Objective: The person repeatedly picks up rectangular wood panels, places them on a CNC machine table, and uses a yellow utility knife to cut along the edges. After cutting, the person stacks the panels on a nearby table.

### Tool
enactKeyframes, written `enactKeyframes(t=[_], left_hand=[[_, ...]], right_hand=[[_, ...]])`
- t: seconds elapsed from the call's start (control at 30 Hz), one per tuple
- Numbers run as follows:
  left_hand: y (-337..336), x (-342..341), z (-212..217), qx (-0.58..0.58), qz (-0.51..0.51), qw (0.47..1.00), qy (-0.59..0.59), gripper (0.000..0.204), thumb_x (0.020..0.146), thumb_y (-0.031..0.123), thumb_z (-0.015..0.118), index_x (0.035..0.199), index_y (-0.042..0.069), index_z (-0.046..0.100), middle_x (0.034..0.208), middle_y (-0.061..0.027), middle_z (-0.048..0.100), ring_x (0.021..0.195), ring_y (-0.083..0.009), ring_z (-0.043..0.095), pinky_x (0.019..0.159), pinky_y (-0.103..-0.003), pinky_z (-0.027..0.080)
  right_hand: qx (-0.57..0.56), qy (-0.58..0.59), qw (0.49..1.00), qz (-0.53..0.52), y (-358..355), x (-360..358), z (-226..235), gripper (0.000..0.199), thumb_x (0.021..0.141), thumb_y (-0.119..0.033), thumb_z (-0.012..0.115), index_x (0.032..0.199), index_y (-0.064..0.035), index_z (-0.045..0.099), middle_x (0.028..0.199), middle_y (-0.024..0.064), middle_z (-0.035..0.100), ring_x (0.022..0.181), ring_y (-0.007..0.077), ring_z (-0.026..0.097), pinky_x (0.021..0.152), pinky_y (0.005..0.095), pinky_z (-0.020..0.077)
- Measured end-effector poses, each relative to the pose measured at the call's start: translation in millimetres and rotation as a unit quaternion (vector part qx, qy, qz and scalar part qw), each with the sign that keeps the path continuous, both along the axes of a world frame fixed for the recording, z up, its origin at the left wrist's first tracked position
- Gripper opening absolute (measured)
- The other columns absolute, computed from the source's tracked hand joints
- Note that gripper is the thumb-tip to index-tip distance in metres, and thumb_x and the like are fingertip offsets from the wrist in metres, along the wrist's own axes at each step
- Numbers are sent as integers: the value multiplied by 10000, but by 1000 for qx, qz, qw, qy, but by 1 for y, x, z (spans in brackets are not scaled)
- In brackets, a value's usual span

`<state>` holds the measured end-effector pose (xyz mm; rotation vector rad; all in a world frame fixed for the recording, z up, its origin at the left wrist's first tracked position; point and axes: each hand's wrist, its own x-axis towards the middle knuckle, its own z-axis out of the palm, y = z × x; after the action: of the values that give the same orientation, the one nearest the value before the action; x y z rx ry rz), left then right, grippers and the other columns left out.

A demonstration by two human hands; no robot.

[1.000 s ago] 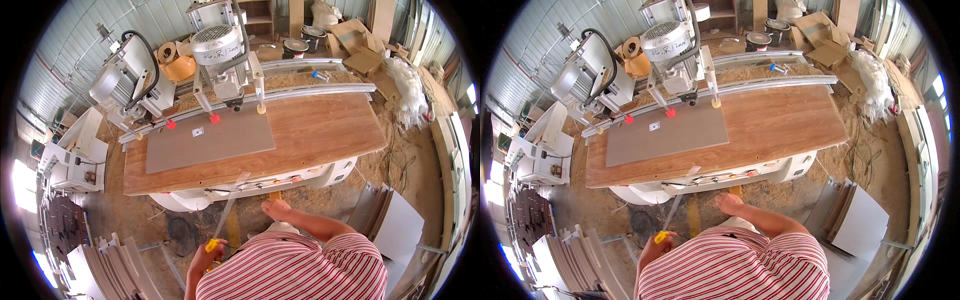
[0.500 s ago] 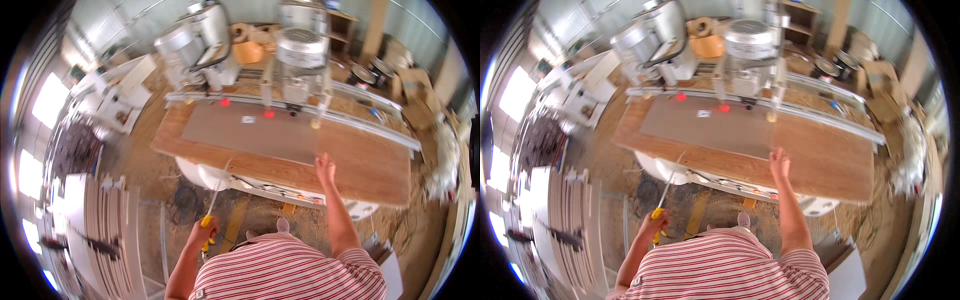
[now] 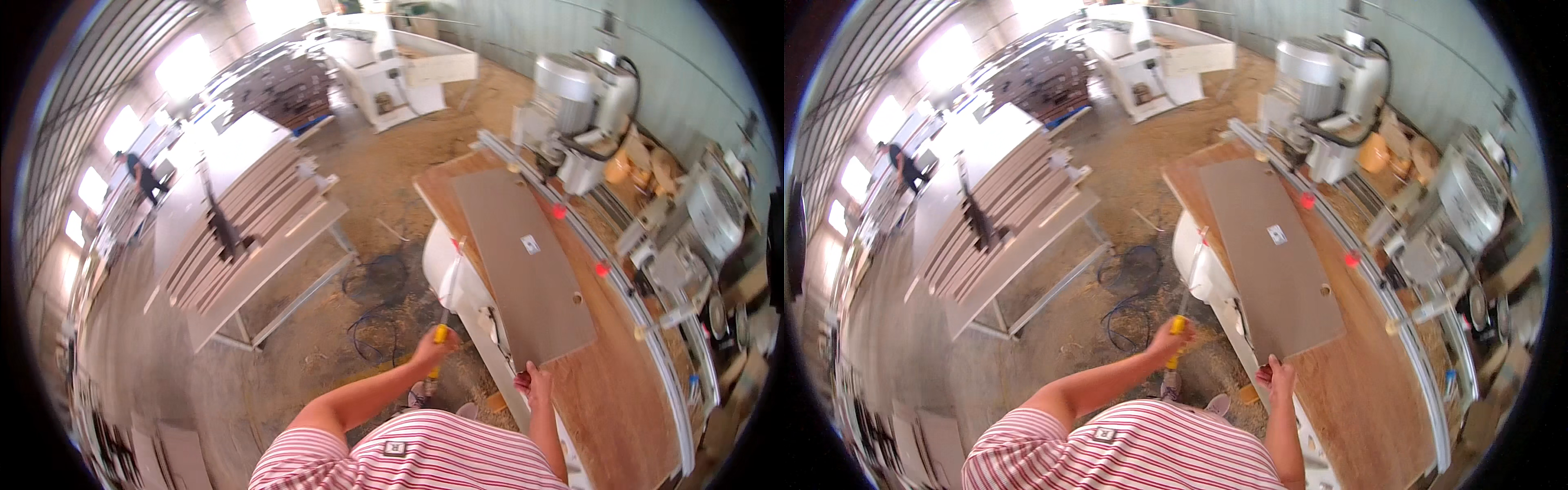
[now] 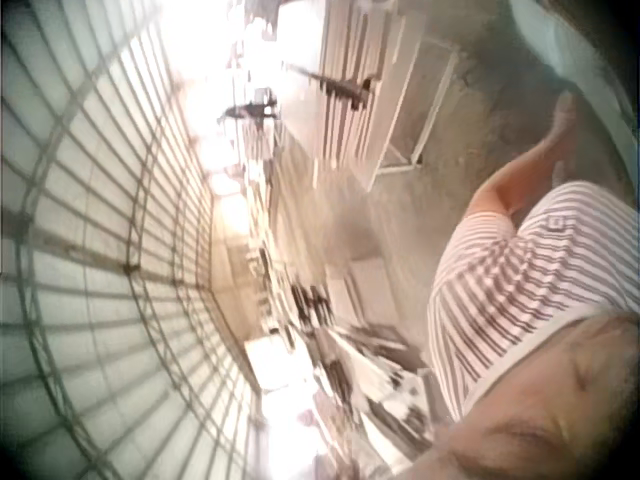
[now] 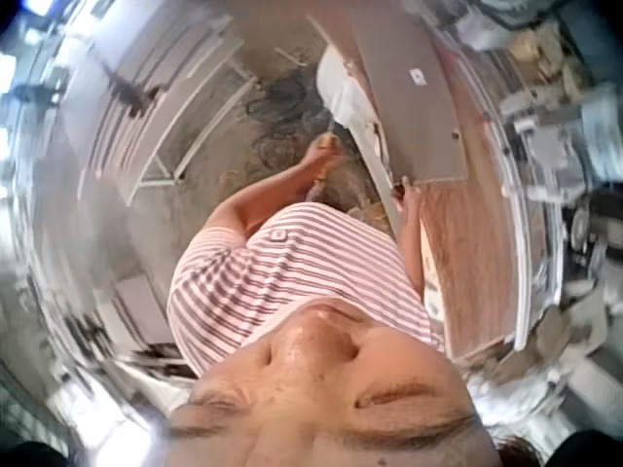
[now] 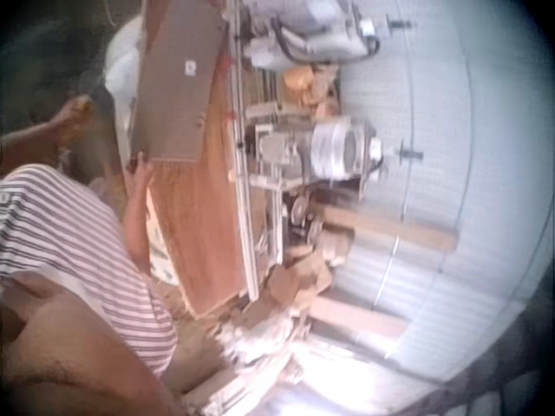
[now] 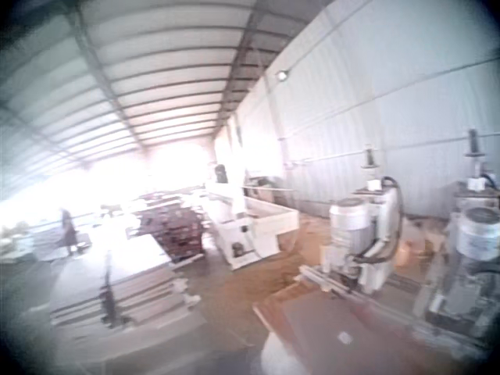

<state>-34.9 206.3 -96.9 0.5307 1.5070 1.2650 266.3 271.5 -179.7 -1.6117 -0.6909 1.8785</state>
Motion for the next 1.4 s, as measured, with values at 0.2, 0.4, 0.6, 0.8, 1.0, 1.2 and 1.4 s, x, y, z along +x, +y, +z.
enactKeyframes(t=[0.2,0.4,0.6,0.8,1.0,1.2,1.4], left_hand=[[22,55,-90,11,36,998,-47,260,949,267,640,1075,68,529,895,-13,597,787,-122,564,704,-278,463],[3,43,-55,16,20,980,-199,407,860,244,748,1158,25,578,998,-34,641,875,-139,601,772,-309,484],[-44,-24,36,34,-24,982,-186,474,838,184,769,1229,46,540,1091,-26,608,968,-140,580,885,-316,462],[-80,-116,89,150,-12,971,-184,479,850,214,771,1229,82,509,1086,-20,551,988,-123,550,878,-283,455],[-189,-234,154,175,43,977,-113,455,874,223,756,1231,102,500,1070,6,536,986,-97,535,844,-251,455],[-297,-330,192,214,208,954,-5,451,898,172,715,1269,80,476,1099,-13,568,1018,-99,551,888,-262,464],[-356,-393,216,281,424,861,4,406,896,86,639,1266,39,480,1126,-58,605,1014,-141,599,884,-304,502]], right_hand=[[-105,166,956,-218,0,-61,-36,246,910,-355,680,1070,-174,630,979,-8,638,906,170,584,775,350,510],[-101,284,952,-56,-59,-68,6,375,907,-216,662,1260,-127,571,1163,51,661,1007,252,649,841,410,545],[87,351,927,-102,-47,-30,130,631,846,-400,678,1363,-89,493,1316,96,586,1167,283,582,959,447,497],[149,309,939,0,-79,-103,148,744,740,-172,706,1405,-14,411,1344,129,538,1220,302,535,1044,442,438],[171,397,895,112,-129,-246,201,748,707,-129,680,1391,18,416,1305,152,550,1202,311,543,1031,428,429],[168,472,823,267,-130,-408,238,792,674,-97,710,1385,63,399,1279,179,571,1163,321,579,990,419,473],[119,496,751,418,-133,-584,284,704,700,-114,624,1346,79,425,1175,162,603,1045,265,624,896,368,512]])
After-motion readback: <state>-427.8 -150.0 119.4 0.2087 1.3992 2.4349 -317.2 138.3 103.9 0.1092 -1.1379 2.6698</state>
